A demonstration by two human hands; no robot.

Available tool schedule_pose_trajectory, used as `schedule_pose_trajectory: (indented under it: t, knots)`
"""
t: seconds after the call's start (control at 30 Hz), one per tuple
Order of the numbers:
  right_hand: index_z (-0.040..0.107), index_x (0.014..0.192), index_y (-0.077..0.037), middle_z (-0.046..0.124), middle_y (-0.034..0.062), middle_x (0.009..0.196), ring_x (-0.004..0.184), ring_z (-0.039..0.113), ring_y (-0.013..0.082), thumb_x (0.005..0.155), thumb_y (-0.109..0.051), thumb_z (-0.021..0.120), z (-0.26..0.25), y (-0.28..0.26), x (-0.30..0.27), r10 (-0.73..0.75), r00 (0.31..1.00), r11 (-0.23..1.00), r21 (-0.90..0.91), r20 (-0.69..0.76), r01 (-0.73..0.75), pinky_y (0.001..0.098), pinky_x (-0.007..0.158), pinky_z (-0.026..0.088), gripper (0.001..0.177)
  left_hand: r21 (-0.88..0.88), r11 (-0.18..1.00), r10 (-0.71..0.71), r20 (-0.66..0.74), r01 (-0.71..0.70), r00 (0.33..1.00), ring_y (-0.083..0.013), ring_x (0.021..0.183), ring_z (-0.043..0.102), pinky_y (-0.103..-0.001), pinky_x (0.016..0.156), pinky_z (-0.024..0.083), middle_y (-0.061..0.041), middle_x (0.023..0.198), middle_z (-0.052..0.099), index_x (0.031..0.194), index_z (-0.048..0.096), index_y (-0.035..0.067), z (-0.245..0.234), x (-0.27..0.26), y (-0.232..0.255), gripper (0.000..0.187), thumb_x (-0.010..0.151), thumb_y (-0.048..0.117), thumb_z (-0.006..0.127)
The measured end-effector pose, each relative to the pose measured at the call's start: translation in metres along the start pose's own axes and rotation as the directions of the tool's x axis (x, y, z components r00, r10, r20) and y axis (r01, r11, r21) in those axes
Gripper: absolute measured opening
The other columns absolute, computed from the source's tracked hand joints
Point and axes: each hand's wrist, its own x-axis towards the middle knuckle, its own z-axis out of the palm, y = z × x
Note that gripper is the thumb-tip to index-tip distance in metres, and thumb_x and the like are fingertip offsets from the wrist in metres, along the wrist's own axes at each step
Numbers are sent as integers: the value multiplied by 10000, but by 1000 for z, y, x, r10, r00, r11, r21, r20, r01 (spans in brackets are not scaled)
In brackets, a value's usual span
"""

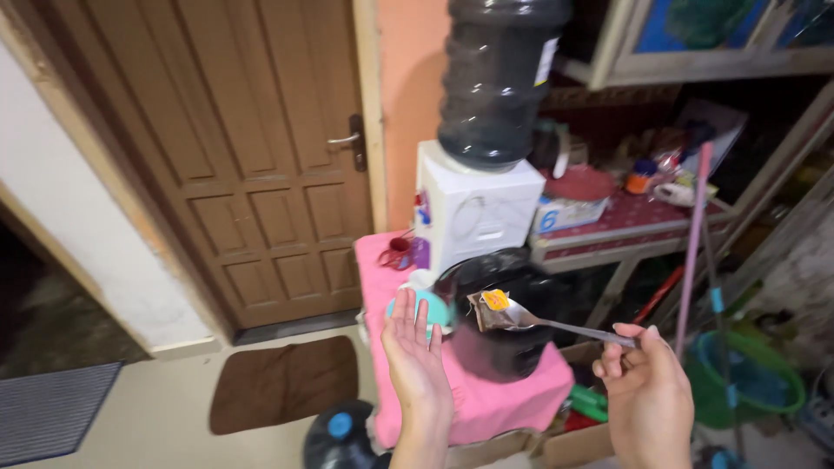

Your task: Preparing a drink by adding sugar and stirring in a dining room.

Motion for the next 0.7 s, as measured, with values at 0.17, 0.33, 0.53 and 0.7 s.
schedule_pose_trajectory:
  t: [0.17, 0.33, 0.53, 0.7]
  knots:
    - [587, 1123, 23, 548, 67, 824, 753, 477, 160, 1164, -282, 436, -66, -60, 78, -32, 999, 999, -4, -42, 32, 377, 731, 420, 342, 39, 997, -66, 45, 64, 997, -198, 1490, 416, -463, 1202, 272, -29, 1607, 472, 1528, 453, 139, 79, -8, -89, 633, 1007, 459, 288]
    - [601, 1119, 2, 561, 49, 846, 787, 513, 145, 1158, -284, 435, -146, -101, 129, -62, 992, 998, -8, -109, 62, 362, 759, 442, 333, 77, 989, -138, 133, 129, 981, -193, 1488, 420, -479, 1193, 286, -20, 1612, 469, 1534, 442, 162, 128, -33, -177, 631, 1002, 470, 299]
    - [620, 1117, -7, 581, 49, 841, 776, 553, 149, 1152, -302, 470, -271, -140, 192, -88, 995, 995, 42, -49, 90, 360, 736, 475, 332, 45, 996, -88, 124, 83, 988, -258, 1477, 433, -494, 1184, 291, -50, 1619, 460, 1537, 436, 139, 174, -92, -281, 643, 999, 475, 330]
    - [623, 1090, -4, 581, 35, 827, 791, 571, 136, 1124, -305, 485, -353, -212, 228, -19, 996, 1000, 8, -91, 19, 352, 710, 473, 334, 161, 984, -81, 65, 70, 995, -240, 1495, 418, -489, 1191, 301, -67, 1620, 448, 1541, 407, 148, 231, -161, -357, 646, 998, 488, 334]
